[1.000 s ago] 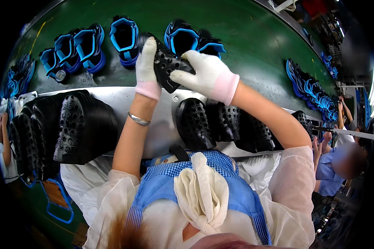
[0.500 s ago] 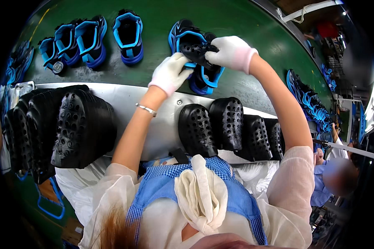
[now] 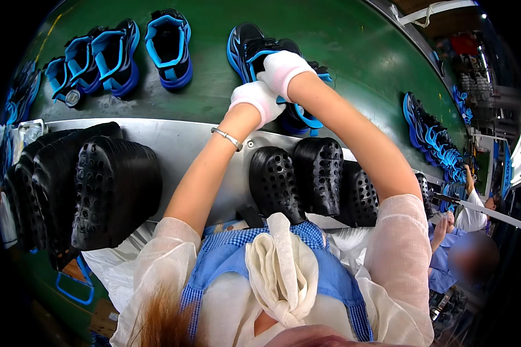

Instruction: The person places black outer shells onto blue shoe inner components and pulls the material tight, then reaches into a large bag to retrieve and assemble additional components.

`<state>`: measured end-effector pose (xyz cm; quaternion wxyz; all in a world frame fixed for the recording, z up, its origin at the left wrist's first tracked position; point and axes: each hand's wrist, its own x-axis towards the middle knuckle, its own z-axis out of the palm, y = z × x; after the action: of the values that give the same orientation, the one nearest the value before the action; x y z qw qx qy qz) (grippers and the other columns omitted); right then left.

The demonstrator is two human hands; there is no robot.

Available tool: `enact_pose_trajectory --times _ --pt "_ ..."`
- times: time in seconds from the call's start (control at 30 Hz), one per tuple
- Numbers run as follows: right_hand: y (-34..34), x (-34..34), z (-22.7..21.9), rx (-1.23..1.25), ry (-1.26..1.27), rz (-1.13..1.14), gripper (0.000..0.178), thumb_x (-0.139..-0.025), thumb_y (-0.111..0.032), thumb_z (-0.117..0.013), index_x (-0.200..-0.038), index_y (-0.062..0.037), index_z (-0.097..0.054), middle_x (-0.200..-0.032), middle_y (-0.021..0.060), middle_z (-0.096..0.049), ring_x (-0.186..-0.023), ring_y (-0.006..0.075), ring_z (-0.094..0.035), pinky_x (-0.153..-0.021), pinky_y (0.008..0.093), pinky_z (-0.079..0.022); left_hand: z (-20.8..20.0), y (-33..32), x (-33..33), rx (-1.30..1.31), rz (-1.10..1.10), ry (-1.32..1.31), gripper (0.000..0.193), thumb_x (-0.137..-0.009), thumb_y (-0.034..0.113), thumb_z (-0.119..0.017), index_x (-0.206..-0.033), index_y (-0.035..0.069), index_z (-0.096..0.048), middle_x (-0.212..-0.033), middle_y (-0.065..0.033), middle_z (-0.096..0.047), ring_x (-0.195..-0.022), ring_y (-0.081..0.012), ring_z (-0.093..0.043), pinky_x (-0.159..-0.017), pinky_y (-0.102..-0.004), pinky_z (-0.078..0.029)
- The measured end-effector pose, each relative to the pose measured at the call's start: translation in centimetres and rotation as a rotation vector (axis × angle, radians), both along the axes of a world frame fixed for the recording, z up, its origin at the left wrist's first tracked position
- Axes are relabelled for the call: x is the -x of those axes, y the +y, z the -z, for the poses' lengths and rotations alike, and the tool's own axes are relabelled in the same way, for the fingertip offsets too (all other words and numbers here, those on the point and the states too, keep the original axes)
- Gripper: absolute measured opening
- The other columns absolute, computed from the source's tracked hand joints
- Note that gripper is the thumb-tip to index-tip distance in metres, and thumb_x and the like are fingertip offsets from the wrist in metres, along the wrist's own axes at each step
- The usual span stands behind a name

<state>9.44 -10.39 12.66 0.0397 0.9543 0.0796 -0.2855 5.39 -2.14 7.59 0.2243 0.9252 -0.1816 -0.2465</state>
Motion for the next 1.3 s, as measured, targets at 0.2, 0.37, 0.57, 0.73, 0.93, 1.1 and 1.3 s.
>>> enact_pose_trajectory --times 0.2,0.37,0.57,0.73,0.93,1.1,1.3 --pt "0.3 -2.1 3.9 -0.126 -0.199 0.021 0.02 -0.079 -0.011 -0.06 -0.096 -0.0016 -0.068 -0.098 0.0207 -0.066 -0.091 0.0341 -0.064 -0.077 0.0386 -0.054 0.4 -0.1 -0.9 -0.075 0.006 0.066 0.039 -0.08 0.041 -0.058 -0.105 0.012 -0.067 -0.106 -0.0111 -0.066 -0.096 -0.0294 -0.064 -0.083 -0.0371 -0.052" --pt "0.6 -2.4 5.0 -0.106 -0.222 -0.013 0.023 -0.073 -0.006 -0.067 -0.096 -0.0032 -0.068 -0.101 0.0196 -0.066 -0.093 0.0324 -0.065 -0.079 0.038 -0.054 1.2 0.2 -0.7 -0.065 0.018 0.001 0.04 -0.079 0.042 -0.058 -0.103 0.012 -0.067 -0.101 -0.0119 -0.067 -0.093 -0.0297 -0.064 -0.082 -0.0361 -0.051" --pt "0.5 -2.8 4.3 -0.111 -0.14 0.011 0.031 -0.074 -0.006 -0.066 -0.105 -0.0035 -0.066 -0.109 0.0187 -0.064 -0.098 0.0313 -0.064 -0.083 0.0384 -0.053 -0.2 0.0 -1.2 -0.129 0.047 0.076 0.044 -0.078 0.044 -0.056 -0.107 0.012 -0.065 -0.103 -0.0114 -0.067 -0.094 -0.0286 -0.063 -0.084 -0.0349 -0.05" --pt "-0.1 -0.5 0.6 -0.294 -0.092 -0.047 0.031 -0.078 -0.026 -0.061 -0.104 -0.01 -0.067 -0.105 0.0165 -0.065 -0.094 0.0315 -0.064 -0.082 0.038 -0.052 1.8 0.7 -0.9 -0.049 0.021 -0.072 0.045 -0.078 0.044 -0.056 -0.107 0.01 -0.065 -0.105 -0.0133 -0.066 -0.099 -0.0303 -0.062 -0.086 -0.0372 -0.049" --pt "-7.6 10.2 -8.6 -0.416 -0.381 -0.134 0.038 -0.085 -0.032 -0.049 -0.109 -0.0059 -0.062 -0.1 0.0161 -0.065 -0.089 0.0325 -0.063 -0.08 0.0395 -0.051 1.6 2.9 -1.1 0.159 -0.055 0.11 0.042 -0.08 0.043 -0.058 -0.087 0.002 -0.068 -0.075 -0.0127 -0.068 -0.073 -0.0275 -0.065 -0.071 -0.037 -0.049" --pt "-20.3 22.8 -15.8 -0.33 -0.903 0.175 0.033 -0.086 -0.026 -0.057 -0.111 -0.0046 -0.062 -0.091 0.0139 -0.067 -0.084 0.024 -0.066 -0.077 0.0328 -0.051 0.8 6.2 -1.8 0.05 -0.087 -0.003 0.038 -0.08 0.038 -0.062 -0.08 0.0 -0.065 -0.063 -0.0103 -0.061 -0.056 -0.0217 -0.057 -0.058 -0.0343 -0.046" --pt "-32.7 36.9 -13.3 -0.098 -1.024 0.698 0.028 -0.086 -0.023 -0.062 -0.103 -0.0019 -0.065 -0.091 0.0113 -0.069 -0.082 0.0183 -0.066 -0.075 0.0276 -0.05 1.5 9.4 -1.5 -0.093 -0.119 -0.374 0.053 -0.081 0.043 -0.061 -0.116 0.003 -0.06 -0.112 -0.0168 -0.06 -0.105 -0.0331 -0.057 -0.09 -0.0368 -0.044"
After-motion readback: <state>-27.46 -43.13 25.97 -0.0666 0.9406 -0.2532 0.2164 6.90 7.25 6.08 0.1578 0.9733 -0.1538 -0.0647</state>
